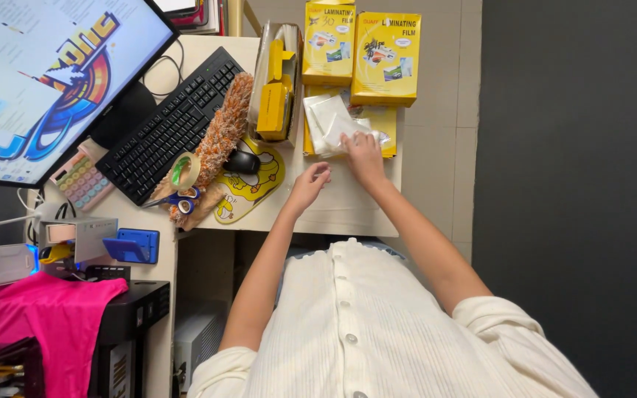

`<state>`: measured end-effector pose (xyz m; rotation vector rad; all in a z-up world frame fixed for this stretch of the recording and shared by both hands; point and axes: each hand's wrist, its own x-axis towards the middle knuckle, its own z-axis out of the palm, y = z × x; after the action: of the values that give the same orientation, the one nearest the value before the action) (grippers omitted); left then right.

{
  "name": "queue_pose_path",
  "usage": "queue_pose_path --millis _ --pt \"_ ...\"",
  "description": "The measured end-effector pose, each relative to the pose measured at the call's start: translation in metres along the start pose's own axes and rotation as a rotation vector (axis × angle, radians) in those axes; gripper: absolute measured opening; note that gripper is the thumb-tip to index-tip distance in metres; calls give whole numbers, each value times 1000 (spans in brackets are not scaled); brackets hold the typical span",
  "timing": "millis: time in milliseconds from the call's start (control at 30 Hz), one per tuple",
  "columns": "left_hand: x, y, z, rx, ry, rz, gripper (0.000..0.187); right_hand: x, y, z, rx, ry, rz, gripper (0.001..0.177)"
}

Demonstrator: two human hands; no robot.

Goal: The person repeatedly picks up small, clear plastic pouches from a pink cloth, places them on a nearby desk, and then returns them to the cloth. The person handles the pouches by hand, moving them back and forth between the two surfaces.

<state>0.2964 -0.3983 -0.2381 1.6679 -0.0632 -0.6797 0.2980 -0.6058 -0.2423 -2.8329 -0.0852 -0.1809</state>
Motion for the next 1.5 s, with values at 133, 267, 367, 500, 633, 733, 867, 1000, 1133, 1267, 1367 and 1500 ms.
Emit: queue_pose_path --millis 133,267,367,500,633,733,867,1000,1133,1267,1367,1500 --pt "22 -27 17 -241 49 -159 44 -19 -26 -22 112 -20 0 52" --pt "34 -44 28 -331 264 -174 34 -25 -37 -50 443 -79 -15 38" --pt "29 -41 22 -98 362 -108 24 -15 -32 -57 548 -113 -23 32" --pt "5 -9 15 23 306 176 17 7 -28 -86 490 21 -171 34" --pt "-9 3 2 -38 274 191 17 21 -15 -93 505 -99 -226 31" --pt "-23 23 -10 -86 226 133 18 24 -22 -102 541 -207 -262 27" --pt "-27 24 -23 -178 156 198 19 24 -28 -107 627 -231 -179 20" --pt "-31 24 -35 -268 75 231 21 25 -31 -108 764 -365 25 14" --pt "-43 45 -38 -328 75 121 22 26 -44 -123 785 -327 58 15" --pt "-43 40 -39 -380 61 144 22 26 -51 -127 792 -301 110 15" --pt "-48 44 -44 -371 66 137 21 24 -52 -134 843 -294 72 14" --pt "-52 53 -48 -375 86 159 21 25 -53 -137 850 -349 -20 13"
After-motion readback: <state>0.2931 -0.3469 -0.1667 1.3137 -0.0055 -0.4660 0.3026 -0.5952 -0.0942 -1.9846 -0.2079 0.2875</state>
